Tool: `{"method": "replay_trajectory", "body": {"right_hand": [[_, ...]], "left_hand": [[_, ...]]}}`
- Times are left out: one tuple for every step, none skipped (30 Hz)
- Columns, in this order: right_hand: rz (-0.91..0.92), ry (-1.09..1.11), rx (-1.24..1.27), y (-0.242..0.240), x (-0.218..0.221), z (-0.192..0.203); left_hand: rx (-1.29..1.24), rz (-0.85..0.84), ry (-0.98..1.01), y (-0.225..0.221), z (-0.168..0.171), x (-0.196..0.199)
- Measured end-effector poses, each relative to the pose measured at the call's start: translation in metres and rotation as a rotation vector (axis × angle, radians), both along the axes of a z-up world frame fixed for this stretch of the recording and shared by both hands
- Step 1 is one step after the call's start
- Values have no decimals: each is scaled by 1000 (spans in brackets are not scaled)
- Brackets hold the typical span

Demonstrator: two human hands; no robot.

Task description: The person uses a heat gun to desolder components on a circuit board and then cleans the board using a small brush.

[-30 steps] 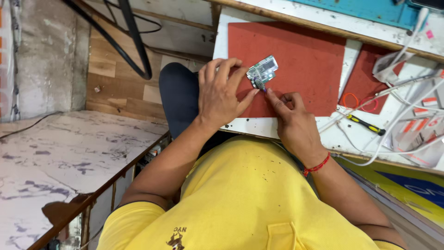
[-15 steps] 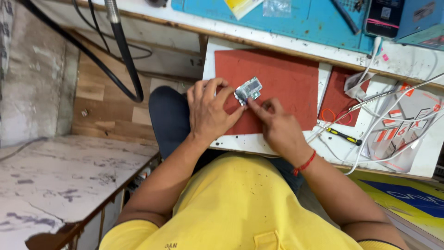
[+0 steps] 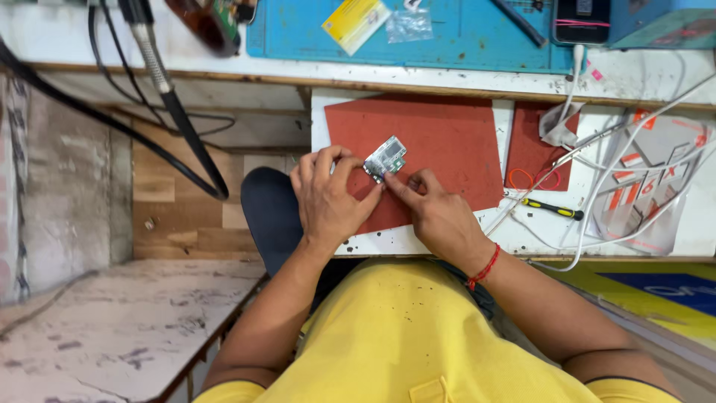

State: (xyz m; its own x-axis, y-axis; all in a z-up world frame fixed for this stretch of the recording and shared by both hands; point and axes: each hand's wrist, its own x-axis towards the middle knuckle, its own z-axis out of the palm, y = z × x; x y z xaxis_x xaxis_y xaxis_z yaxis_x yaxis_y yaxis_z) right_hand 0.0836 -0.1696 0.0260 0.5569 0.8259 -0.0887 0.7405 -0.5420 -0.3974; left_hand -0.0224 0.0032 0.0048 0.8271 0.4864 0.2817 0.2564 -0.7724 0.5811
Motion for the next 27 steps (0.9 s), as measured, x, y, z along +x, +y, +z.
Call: {"method": "replay_trajectory", "body": {"right_hand": [[-2, 22, -41, -2, -6, 1], [-28, 10, 0, -3, -3, 0], [-48, 3, 34, -3, 4, -2], [-69, -5, 67, -6, 6, -3], [-28, 10, 65, -6, 3, -4], [13, 24, 63, -5, -4, -4], [49, 38, 63, -4, -7, -4], [-6, 13, 73, -3, -2, -5], [-59, -9, 76, -4, 6, -5], [-112, -30, 78, -4, 10, -5], [-49, 0, 64, -6, 5, -5], [15, 29, 49, -8, -3, -3], [78, 55, 39, -7, -6, -2], [29, 45, 39, -5, -2, -2], [-32, 38, 32, -6, 0, -2], [-93, 31, 26, -7, 1, -2], [-69, 23, 38, -7, 0, -2], [-46, 15, 50, -6, -1, -1], [-15, 6, 72, -2, -2, 0], [-12, 22, 23, 0, -5, 2], [-21, 33, -26, 0, -9, 5], [-31, 45, -74, 0, -10, 7], [-55, 27, -43, -1, -8, 7], [-79, 8, -12, -1, -4, 5], [-90, -7, 20, -2, -2, 3], [-49, -10, 40, -3, -5, 2], [-14, -13, 66, -3, -10, 0]], "left_hand": [[-5, -8, 3, 1, 0, 0], [-10, -16, 6, 2, -2, 1], [-22, -18, 15, 0, -4, -1], [-25, -24, 25, -2, -5, -3], [-15, -14, 25, -2, -6, -2], [-5, -4, 25, -1, -6, -1], [-10, -2, 18, -1, -5, 0], [-15, 0, 12, -2, -4, 1], [-28, 3, 9, -4, -4, 0], [-24, -5, 22, -3, -4, 0], [-21, 3, 34, -3, -5, 1], [-18, 11, 46, -3, -5, 0], [-9, 12, 41, -3, -4, 1], [1, 13, 36, -3, -3, 1], [4, 3, 34, -4, -3, 1], [-2, -4, 42, -4, -4, 1], [-9, -1, 50, -4, -5, 1], [-17, 2, 57, -5, -6, 0], [-16, 4, 52, -4, -5, -1], [-14, 6, 46, -4, -4, -2], [-13, -5, 36, -3, -4, 0], [2, -2, 29, -1, -4, 2], [8, 2, 27, -3, -4, 2], [15, 5, 25, -4, -5, 1], [4, 12, 32, -5, -6, -1], [-6, 19, 39, -6, -7, -1], [-11, 20, 45, -4, -6, 0]]}}
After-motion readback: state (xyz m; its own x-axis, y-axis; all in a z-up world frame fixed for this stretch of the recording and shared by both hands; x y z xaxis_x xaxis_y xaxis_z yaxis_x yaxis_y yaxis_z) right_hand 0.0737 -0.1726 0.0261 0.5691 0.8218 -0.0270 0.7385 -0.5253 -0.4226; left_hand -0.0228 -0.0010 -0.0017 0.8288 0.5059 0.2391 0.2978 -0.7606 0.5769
